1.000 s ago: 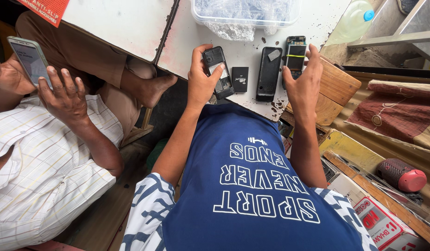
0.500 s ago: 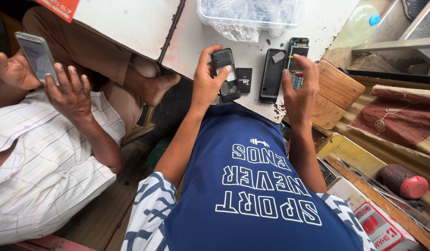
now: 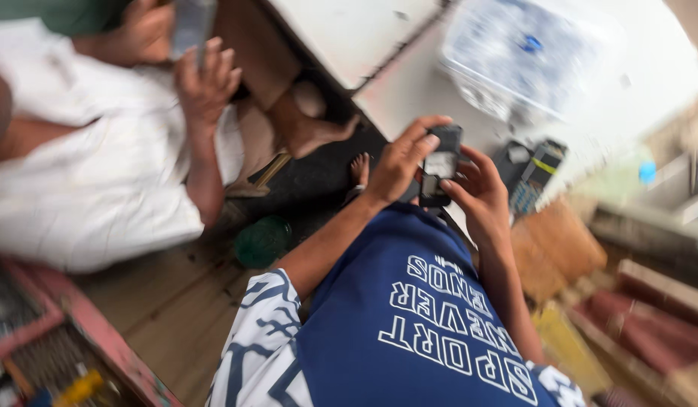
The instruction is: The person disassembles a mobile phone using a screwdriver and a plastic pry tool. They remove the back cover, unscrew internal components, and separate the screen assembly from the chassis. The person handles the phone parts and tools on a cluttered workbench.
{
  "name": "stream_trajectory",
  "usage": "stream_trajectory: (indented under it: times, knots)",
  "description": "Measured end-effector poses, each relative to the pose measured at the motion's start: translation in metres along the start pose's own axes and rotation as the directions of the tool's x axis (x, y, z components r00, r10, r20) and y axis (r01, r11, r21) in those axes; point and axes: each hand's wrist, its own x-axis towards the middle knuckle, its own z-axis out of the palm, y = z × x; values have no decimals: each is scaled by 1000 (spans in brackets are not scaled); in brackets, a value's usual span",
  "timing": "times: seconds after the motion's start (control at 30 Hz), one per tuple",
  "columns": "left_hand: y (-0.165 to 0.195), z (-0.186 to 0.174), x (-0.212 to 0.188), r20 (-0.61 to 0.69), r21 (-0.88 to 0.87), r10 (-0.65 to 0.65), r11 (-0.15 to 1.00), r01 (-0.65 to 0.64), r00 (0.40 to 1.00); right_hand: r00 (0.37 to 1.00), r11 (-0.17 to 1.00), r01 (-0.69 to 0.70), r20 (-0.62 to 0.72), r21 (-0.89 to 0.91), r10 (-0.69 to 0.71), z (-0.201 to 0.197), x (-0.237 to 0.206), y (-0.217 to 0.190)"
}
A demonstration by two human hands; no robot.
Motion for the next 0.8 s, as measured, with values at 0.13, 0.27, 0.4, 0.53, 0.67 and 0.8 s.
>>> stream_trajectory:
  times: [0.13,0.27,0.4,0.53,0.67,0.8]
  knots:
    - [9,-8,-13,-239,119,42,993,-14,970,993,999,31,114,-37,-26,2,16,3]
    - [5,-33,-59,-520,117,98,992,-42,848,971,997,-20,236,-69,36,4,12,11]
    - [0,-66,-146,-813,173,173,983,-52,556,903,994,-52,421,-94,88,16,9,23]
    - [21,-115,-270,-907,384,395,918,-94,146,846,988,-25,524,-152,102,40,4,42]
    - [70,-175,-397,-740,622,638,770,141,-213,834,987,-24,542,-156,106,70,-10,62]
    - [129,-234,-482,-417,479,860,484,732,-296,833,995,27,552,-94,30,126,-20,78]
